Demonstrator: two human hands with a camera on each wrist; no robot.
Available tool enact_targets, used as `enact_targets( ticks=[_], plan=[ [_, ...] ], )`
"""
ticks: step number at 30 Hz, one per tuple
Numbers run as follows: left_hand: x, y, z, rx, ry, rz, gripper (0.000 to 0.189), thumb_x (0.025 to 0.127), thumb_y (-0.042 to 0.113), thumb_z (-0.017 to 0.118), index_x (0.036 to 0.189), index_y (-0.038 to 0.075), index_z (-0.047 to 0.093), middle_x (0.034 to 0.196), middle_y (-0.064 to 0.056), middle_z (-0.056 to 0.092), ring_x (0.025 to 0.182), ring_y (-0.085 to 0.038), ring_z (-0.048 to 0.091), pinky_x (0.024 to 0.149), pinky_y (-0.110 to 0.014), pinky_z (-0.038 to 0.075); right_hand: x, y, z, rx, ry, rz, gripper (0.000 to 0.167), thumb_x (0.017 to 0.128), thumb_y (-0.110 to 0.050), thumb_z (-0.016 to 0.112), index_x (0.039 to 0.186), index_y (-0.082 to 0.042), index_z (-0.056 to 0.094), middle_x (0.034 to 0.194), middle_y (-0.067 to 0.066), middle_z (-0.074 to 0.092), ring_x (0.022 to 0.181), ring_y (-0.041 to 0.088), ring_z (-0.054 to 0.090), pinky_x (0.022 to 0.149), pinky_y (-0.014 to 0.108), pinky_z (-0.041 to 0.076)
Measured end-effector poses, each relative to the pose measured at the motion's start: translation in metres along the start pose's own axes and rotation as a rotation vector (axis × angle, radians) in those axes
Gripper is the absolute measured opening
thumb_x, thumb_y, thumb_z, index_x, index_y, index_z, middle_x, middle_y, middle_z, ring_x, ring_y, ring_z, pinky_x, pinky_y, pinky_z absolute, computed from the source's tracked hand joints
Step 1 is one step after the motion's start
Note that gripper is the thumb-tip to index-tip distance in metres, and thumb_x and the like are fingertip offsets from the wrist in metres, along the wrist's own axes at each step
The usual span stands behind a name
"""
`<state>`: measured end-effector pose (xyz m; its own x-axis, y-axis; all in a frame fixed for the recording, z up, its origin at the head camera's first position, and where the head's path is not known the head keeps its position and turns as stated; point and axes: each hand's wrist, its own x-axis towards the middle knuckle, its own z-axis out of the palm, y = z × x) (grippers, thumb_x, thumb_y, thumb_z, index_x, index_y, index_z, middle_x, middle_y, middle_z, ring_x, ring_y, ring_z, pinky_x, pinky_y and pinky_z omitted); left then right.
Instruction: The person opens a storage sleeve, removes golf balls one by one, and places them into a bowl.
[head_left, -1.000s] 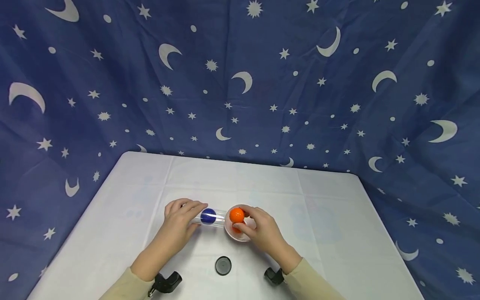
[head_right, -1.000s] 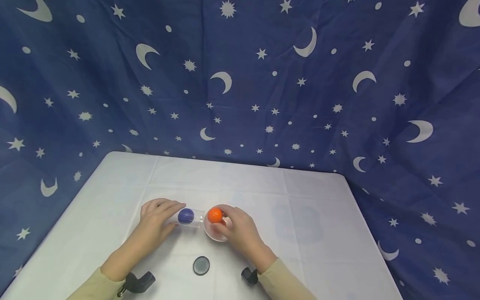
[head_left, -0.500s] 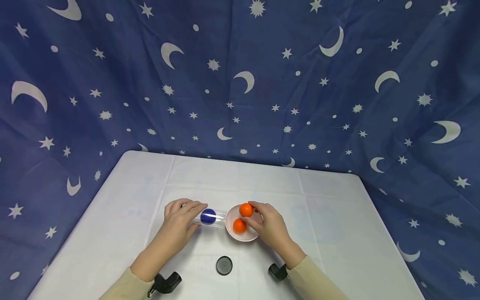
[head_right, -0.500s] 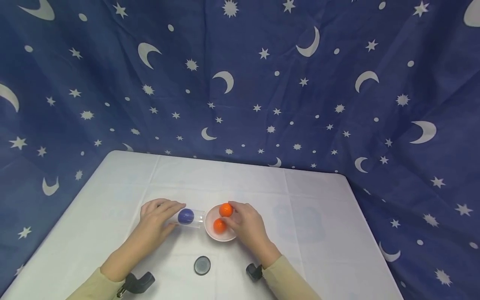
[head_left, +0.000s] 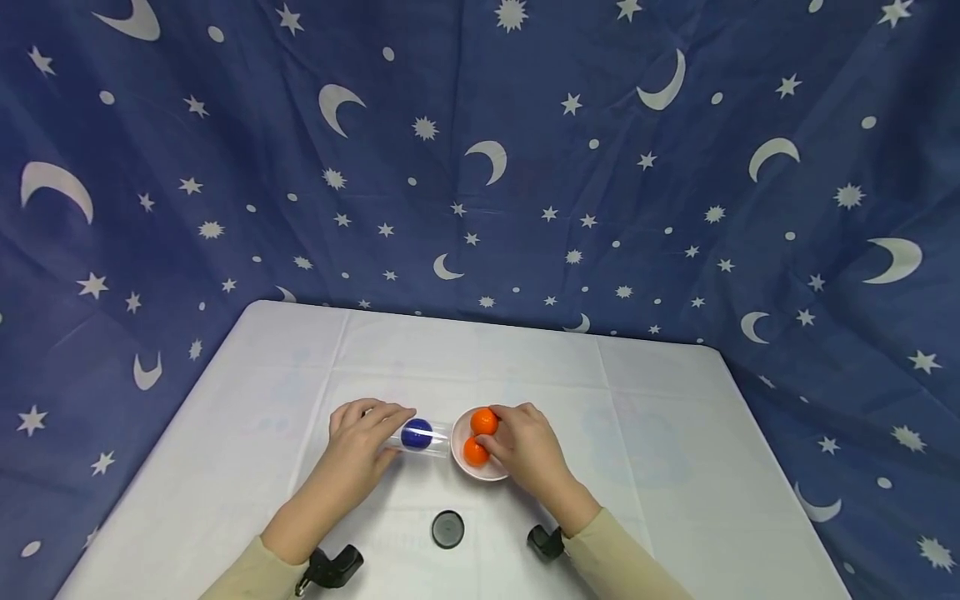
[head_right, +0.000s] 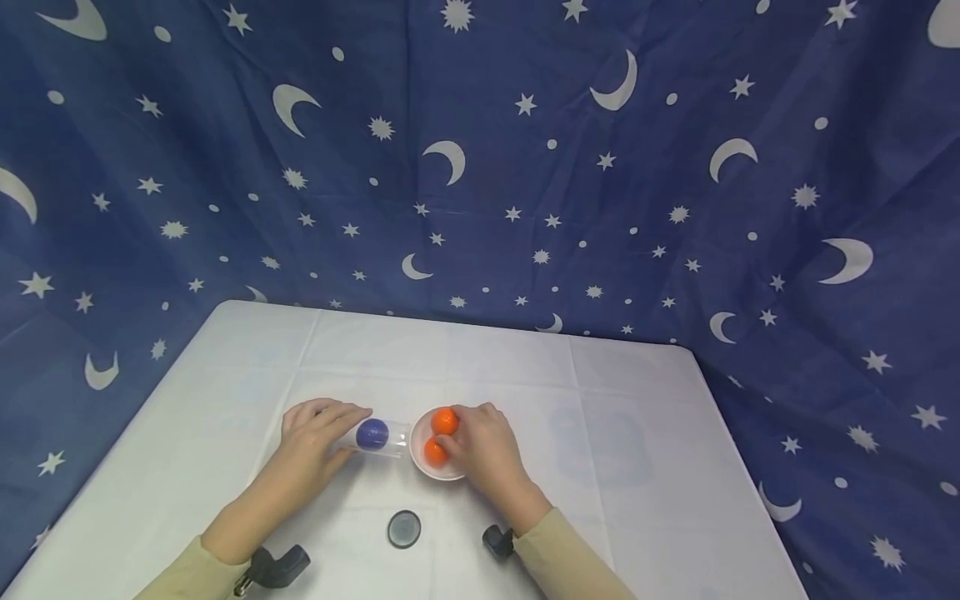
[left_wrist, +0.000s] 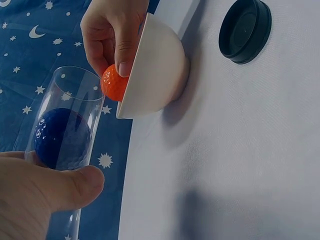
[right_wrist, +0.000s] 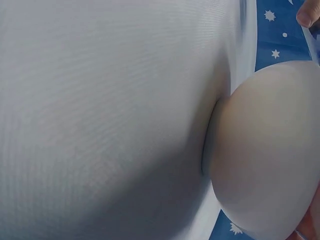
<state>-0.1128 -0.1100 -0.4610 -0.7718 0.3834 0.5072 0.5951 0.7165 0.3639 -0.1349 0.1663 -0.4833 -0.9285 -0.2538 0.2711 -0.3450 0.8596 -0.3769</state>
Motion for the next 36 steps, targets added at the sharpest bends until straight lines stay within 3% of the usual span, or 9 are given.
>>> enact_targets(
  ticks=[6, 16, 21, 30, 36],
  plan=[
    [0.0, 0.0, -0.001, -0.003, -0.007, -0.006, 0.061, 0.067, 0.003, 0.085, 0.123, 0.013, 0.065, 0.119, -0.003, 0.063, 0.115, -0.029, 0.047, 0.098, -0.053, 0.025, -0.001, -0.002, 0.0, -0.023, -0.004, -0.006, 0.047, 0.081, -0.042, 0.077, 0.118, -0.015, 0.067, 0.099, -0.005, 0.068, 0.09, 0.01, 0.05, 0.081, 0.028, 0.047],
    [-0.001, 0.0, 0.002, 0.0, 0.024, 0.011, 0.061, 0.063, 0.001, 0.087, 0.12, 0.012, 0.067, 0.116, -0.004, 0.064, 0.112, -0.03, 0.048, 0.096, -0.054, 0.026, -0.002, -0.003, -0.003, -0.014, 0.046, -0.045, 0.04, 0.081, -0.035, 0.077, 0.115, -0.015, 0.07, 0.097, -0.004, 0.071, 0.089, 0.013, 0.053, 0.08, 0.03, 0.046],
    [0.0, 0.001, 0.0, 0.003, 0.008, 0.002, 0.061, 0.065, 0.002, 0.086, 0.122, 0.013, 0.066, 0.118, -0.004, 0.064, 0.113, -0.029, 0.048, 0.097, -0.053, 0.025, -0.003, -0.004, -0.012, 0.019, 0.083, -0.058, 0.039, 0.08, -0.035, 0.079, 0.112, -0.015, 0.07, 0.098, -0.003, 0.07, 0.092, 0.014, 0.055, 0.082, 0.032, 0.047],
    [0.002, 0.005, 0.0, -0.012, 0.019, 0.028, 0.06, 0.065, 0.002, 0.086, 0.121, 0.012, 0.066, 0.117, -0.004, 0.064, 0.112, -0.03, 0.048, 0.096, -0.054, 0.026, -0.006, -0.012, -0.021, 0.184, 0.075, -0.046, 0.04, 0.082, -0.034, 0.078, 0.115, -0.014, 0.069, 0.103, -0.001, 0.069, 0.096, 0.014, 0.056, 0.084, 0.033, 0.05],
    [0.004, 0.008, 0.001, -0.012, 0.001, 0.034, 0.061, 0.066, 0.003, 0.086, 0.122, 0.013, 0.066, 0.117, -0.003, 0.064, 0.112, -0.03, 0.048, 0.097, -0.053, 0.025, -0.009, -0.016, -0.028, 0.392, 0.069, -0.038, 0.04, 0.082, -0.032, 0.079, 0.116, -0.014, 0.068, 0.107, -0.006, 0.065, 0.1, 0.013, 0.058, 0.088, 0.039, 0.05]
  ],
)
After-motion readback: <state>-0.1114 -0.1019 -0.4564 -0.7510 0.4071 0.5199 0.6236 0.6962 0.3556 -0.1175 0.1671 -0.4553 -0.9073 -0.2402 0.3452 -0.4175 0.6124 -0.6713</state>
